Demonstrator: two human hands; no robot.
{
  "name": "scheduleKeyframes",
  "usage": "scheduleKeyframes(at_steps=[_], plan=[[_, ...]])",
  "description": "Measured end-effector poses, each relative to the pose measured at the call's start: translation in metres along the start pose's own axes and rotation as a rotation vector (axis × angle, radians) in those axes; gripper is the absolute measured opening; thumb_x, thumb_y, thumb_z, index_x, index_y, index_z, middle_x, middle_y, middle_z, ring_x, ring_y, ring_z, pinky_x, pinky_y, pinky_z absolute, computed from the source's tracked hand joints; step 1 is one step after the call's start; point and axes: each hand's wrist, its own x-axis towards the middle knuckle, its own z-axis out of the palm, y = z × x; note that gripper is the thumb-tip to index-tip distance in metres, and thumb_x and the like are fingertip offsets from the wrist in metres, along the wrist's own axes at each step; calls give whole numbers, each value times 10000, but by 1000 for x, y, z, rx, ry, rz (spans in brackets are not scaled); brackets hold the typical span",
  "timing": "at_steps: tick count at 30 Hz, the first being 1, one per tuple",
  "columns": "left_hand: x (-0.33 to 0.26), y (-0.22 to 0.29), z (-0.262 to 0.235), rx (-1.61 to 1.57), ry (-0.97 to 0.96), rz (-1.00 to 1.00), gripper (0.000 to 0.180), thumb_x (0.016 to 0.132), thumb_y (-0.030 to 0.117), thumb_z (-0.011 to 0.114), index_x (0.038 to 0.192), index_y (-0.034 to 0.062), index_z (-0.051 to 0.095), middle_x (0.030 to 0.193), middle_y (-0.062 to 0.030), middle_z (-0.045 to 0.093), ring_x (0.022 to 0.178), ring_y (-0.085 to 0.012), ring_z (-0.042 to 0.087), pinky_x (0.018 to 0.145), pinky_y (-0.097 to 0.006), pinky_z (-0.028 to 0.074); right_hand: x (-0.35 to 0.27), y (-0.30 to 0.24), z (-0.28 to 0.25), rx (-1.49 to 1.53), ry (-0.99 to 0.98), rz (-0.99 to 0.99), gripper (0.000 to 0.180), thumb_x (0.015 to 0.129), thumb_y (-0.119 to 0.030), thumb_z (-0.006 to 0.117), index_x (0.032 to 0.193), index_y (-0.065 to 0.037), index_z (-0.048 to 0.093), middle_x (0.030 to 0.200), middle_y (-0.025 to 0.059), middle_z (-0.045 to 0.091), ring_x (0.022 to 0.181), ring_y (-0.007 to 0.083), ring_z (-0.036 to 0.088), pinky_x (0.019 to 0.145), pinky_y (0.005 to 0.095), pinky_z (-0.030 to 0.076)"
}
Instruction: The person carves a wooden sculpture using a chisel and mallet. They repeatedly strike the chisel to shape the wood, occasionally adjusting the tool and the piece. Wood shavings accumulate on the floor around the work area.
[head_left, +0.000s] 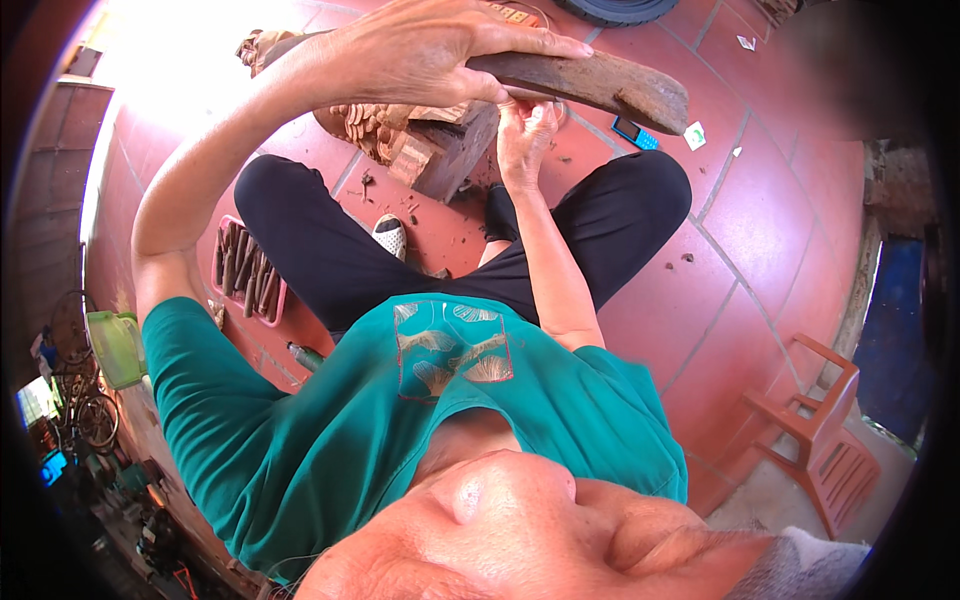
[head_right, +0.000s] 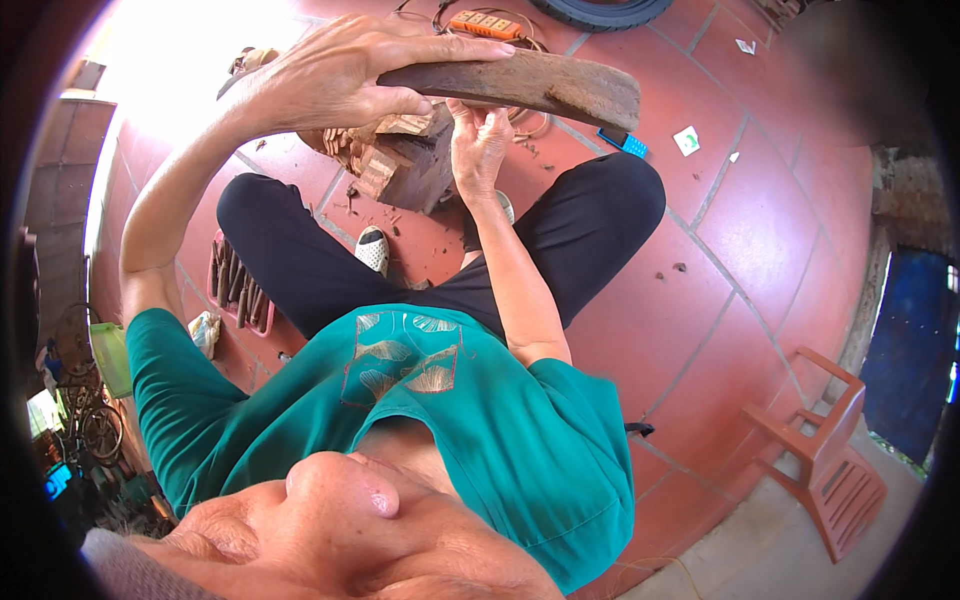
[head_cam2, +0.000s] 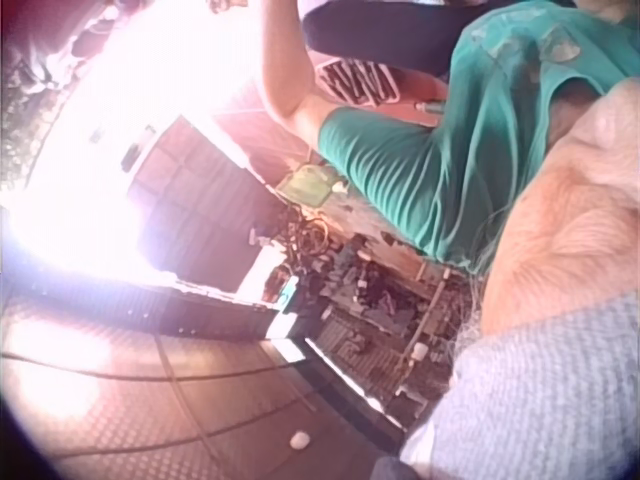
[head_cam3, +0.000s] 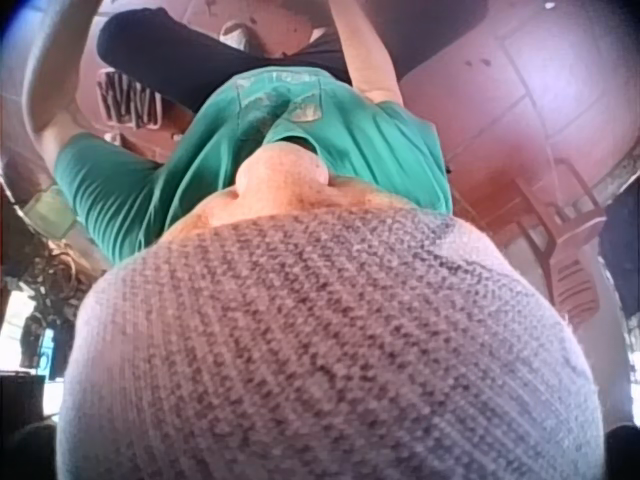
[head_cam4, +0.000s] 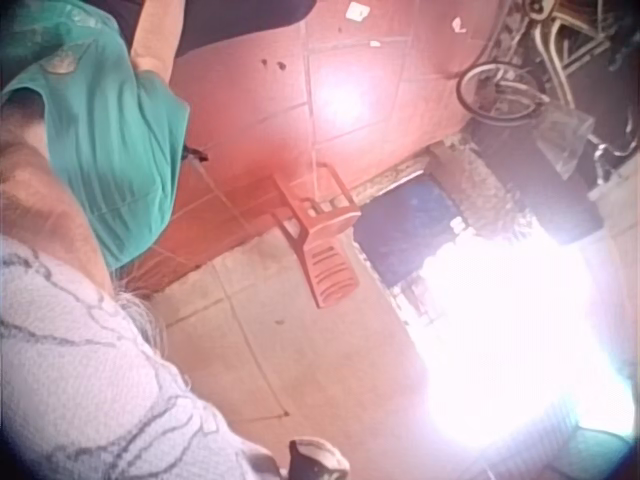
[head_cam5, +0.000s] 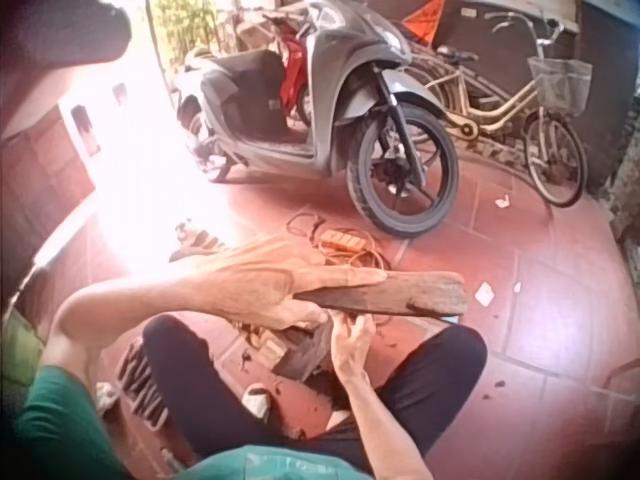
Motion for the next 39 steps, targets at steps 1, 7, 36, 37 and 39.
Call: scheduleKeyframes(at_steps=[1, 7, 36, 37, 39], plan=[[-1, 6, -2, -13, -62, -56, 715, 789, 191, 675, 1471, 334, 518, 936, -148, 678, 904, -326, 627, 892, -431, 502, -1, 0, -2, -98, -15, -27, 199, 918, -124, 760, 996, -2, 622, 915, 42, 685, 834, 103, 591, 799, 270, 493], [0, -3, 2, 172, -289, -169, 731, 785, 196, 667, 1482, 340, 502, 782, -130, 629, 715, -298, 604, 735, -434, 510, -2, 18, 1, -39, -65, 103, 216, 911, -98, 761, 1045, 17, 636, 943, 59, 708, 858, 119, 636, 796, 283, 518], [-99, -54, 53, -878, 518, -675, 674, 898, 177, 754, 1513, 170, 480, 1001, -25, 661, 750, -73, 604, 684, -244, 516, 2, 8, 11, 74, -149, 60, 128, 917, 62, 674, 977, -16, 592, 993, 41, 651, 910, 117, 607, 838, 270, 517], [-107, -61, 60, -893, 544, -686, 677, 898, 172, 751, 1516, 162, 475, 969, -28, 655, 723, -69, 596, 668, -233, 510, 3, 7, 12, 74, -153, 49, 126, 919, 55, 677, 980, -17, 594, 993, 39, 653, 907, 115, 607, 838, 269, 516], [-116, -68, 68, -956, 617, -712, 682, 903, 165, 744, 1523, 146, 459, 913, -29, 649, 678, -66, 585, 642, -222, 503, 4, 6, 14, 58, -158, 45, 125, 923, 44, 680, 989, -17, 593, 987, 37, 658, 904, 114, 610, 839, 268, 516]])
